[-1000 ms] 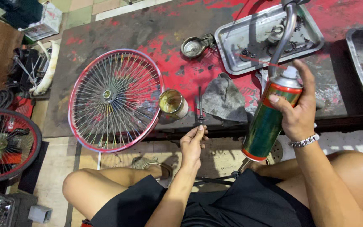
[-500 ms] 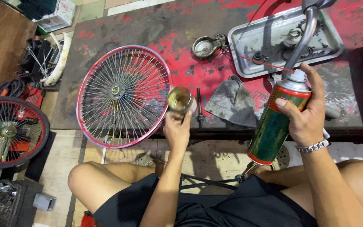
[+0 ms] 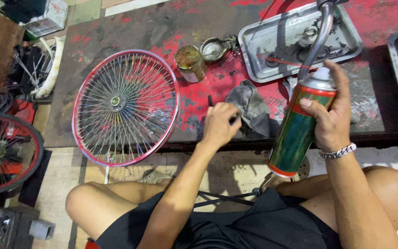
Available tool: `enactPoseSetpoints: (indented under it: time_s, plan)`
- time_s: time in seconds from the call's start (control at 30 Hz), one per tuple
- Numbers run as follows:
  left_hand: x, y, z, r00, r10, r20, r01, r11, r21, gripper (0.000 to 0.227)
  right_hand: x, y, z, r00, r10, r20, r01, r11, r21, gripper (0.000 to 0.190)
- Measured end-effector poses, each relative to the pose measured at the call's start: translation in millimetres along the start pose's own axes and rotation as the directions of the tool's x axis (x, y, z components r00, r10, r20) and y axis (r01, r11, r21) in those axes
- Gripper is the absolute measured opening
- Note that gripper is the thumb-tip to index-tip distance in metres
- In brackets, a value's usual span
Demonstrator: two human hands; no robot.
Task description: The person applies grease to the center of a motorcycle wheel hub with their finger, then cleans a metal bolt by spraying it with a liquid and wiping it with a cloth.
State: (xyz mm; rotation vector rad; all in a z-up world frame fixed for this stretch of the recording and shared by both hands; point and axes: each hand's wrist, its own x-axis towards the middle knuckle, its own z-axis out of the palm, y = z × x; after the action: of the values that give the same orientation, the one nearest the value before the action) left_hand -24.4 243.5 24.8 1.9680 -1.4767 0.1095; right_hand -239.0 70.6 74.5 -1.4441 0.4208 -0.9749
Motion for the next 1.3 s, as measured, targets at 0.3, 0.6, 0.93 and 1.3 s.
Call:
enactPoseSetpoints:
  time_s: [0.3,0.6,0.93,1.3]
  plan:
    - [105.4,11.1,-23.7,0.983,-0.039,-0.180,-0.022,0.946,-0.322,0.027,-14.5,1.2,43.2,0.759,0.336,0.557,-0.650,0.369,0.664,0.085]
    - [171.6,55.7,-92.9,0.945,0.250,-0.213,-0.304,0.910,-0.283,0.027,28.4,-1.5,51.8,0.867,-0.005,0.497,-0.467,0.337,0.818,0.076]
    - [59.3,24.0,-66.9,0.904,0.427,0.020,-0.416,0.890,-0.186,0.021,22.6,-5.8,9.6,0.876,0.088,0.474,-0.465,0.415,0.782,0.069]
    - [-38.5,55.0,-4.1,0.996,-0.079,0.051,0.076,0.996,0.054,0.026,13.4,-16.0,30.8,0.902,0.222,0.369,-0.404,0.734,0.546,0.068]
